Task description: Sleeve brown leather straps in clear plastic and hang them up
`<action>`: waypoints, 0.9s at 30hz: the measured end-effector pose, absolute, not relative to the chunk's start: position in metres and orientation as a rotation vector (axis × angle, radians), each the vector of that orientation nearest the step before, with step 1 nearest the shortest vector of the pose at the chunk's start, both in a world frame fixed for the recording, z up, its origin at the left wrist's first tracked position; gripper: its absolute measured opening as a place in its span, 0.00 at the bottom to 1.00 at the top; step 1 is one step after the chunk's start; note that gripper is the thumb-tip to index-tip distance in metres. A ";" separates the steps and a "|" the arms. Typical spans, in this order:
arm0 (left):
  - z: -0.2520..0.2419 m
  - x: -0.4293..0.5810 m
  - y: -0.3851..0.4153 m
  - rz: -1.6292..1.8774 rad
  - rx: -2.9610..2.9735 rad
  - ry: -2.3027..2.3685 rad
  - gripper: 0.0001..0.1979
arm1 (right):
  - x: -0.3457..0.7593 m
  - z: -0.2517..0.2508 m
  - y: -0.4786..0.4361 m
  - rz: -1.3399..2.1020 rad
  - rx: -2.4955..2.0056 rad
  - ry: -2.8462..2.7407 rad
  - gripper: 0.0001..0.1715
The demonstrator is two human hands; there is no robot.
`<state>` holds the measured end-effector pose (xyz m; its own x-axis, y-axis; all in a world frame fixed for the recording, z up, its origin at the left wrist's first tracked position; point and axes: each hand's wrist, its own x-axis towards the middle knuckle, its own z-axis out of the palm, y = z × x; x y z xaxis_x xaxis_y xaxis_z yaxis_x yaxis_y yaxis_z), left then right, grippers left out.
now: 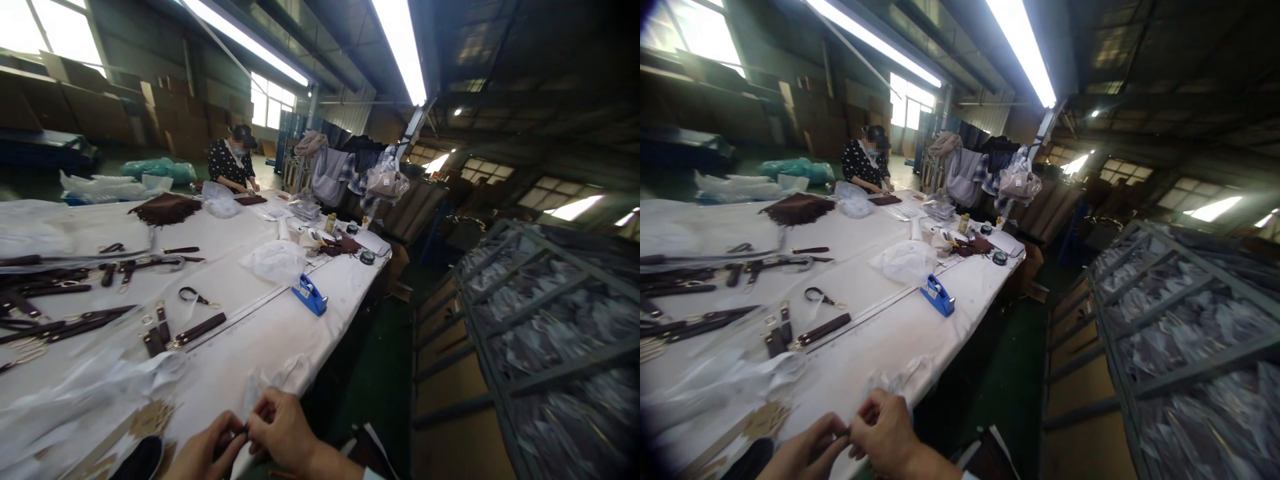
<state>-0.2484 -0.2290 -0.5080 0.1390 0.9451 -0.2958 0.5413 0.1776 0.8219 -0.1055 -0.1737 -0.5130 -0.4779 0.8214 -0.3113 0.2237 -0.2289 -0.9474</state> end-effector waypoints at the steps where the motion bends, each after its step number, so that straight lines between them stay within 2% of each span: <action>1: -0.503 -0.245 -0.229 0.560 1.488 1.531 0.16 | -0.103 -0.508 -0.176 1.708 -1.216 -1.602 0.10; 5: -0.491 -0.234 -0.233 0.636 1.502 1.526 0.12 | -0.084 -0.498 -0.183 1.548 -1.109 -1.775 0.10; 10: -0.489 -0.238 -0.235 0.603 1.318 1.374 0.15 | -0.056 -0.500 -0.166 1.551 -1.231 -1.693 0.14; 14: -0.481 -0.239 -0.241 0.580 1.544 1.604 0.10 | -0.050 -0.495 -0.172 1.284 -1.240 -1.975 0.11; 20: -0.472 -0.230 -0.248 0.582 1.548 1.701 0.10 | -0.050 -0.498 -0.178 1.425 -1.305 -1.837 0.14; 23: -0.447 -0.232 -0.238 0.599 1.600 1.729 0.10 | -0.052 -0.484 -0.167 1.446 -1.293 -1.843 0.16; 27: -0.375 -0.234 -0.206 0.590 1.924 1.724 0.10 | -0.053 -0.422 -0.144 1.513 -1.178 -1.831 0.16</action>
